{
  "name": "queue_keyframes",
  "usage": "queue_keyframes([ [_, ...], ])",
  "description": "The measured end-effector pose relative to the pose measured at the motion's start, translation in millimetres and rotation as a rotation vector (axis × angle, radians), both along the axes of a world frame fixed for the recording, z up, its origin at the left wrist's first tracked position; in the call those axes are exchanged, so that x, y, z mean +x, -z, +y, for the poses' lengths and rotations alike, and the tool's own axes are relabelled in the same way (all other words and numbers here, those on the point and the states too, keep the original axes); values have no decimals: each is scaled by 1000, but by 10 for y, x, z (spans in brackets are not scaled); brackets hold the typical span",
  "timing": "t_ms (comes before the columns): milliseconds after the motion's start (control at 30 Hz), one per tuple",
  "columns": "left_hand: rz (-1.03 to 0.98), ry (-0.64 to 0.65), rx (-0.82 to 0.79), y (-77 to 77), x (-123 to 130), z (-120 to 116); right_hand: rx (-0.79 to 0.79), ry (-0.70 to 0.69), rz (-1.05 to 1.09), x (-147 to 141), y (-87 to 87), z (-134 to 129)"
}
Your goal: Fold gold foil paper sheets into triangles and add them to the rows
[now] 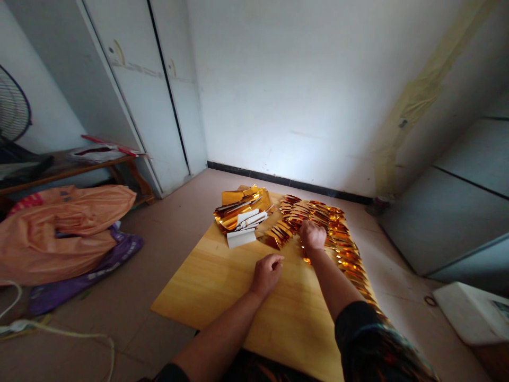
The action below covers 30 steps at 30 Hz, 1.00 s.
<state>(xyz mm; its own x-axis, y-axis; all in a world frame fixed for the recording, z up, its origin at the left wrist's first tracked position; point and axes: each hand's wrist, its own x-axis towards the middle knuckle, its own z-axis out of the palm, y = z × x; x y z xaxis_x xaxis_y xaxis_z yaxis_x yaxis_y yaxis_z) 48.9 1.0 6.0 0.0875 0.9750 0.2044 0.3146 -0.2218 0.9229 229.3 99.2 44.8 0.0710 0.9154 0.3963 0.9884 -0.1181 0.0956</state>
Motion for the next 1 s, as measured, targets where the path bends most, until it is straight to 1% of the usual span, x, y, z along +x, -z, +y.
queue_keyframes([
  [233,23,-2,24,10,2,-4,-77,34,-16,-94,-35,20],
  [467,31,3,26,-15,-6,-16,-127,71,0,-131,-44,64],
  [667,35,4,51,3,6,1,-162,85,25,-194,-99,14],
  [767,9,-20,85,-6,-16,-2,-116,32,6,-256,-151,-66],
  [867,-4,-87,164,-85,-150,35,-19,-57,-18,-339,-199,-213],
  [933,-1,-190,210,-181,-325,126,59,-164,-34,-398,-200,-355],
  [1000,6,-329,235,-296,-547,287,104,-325,-47,-450,-155,-527],
])
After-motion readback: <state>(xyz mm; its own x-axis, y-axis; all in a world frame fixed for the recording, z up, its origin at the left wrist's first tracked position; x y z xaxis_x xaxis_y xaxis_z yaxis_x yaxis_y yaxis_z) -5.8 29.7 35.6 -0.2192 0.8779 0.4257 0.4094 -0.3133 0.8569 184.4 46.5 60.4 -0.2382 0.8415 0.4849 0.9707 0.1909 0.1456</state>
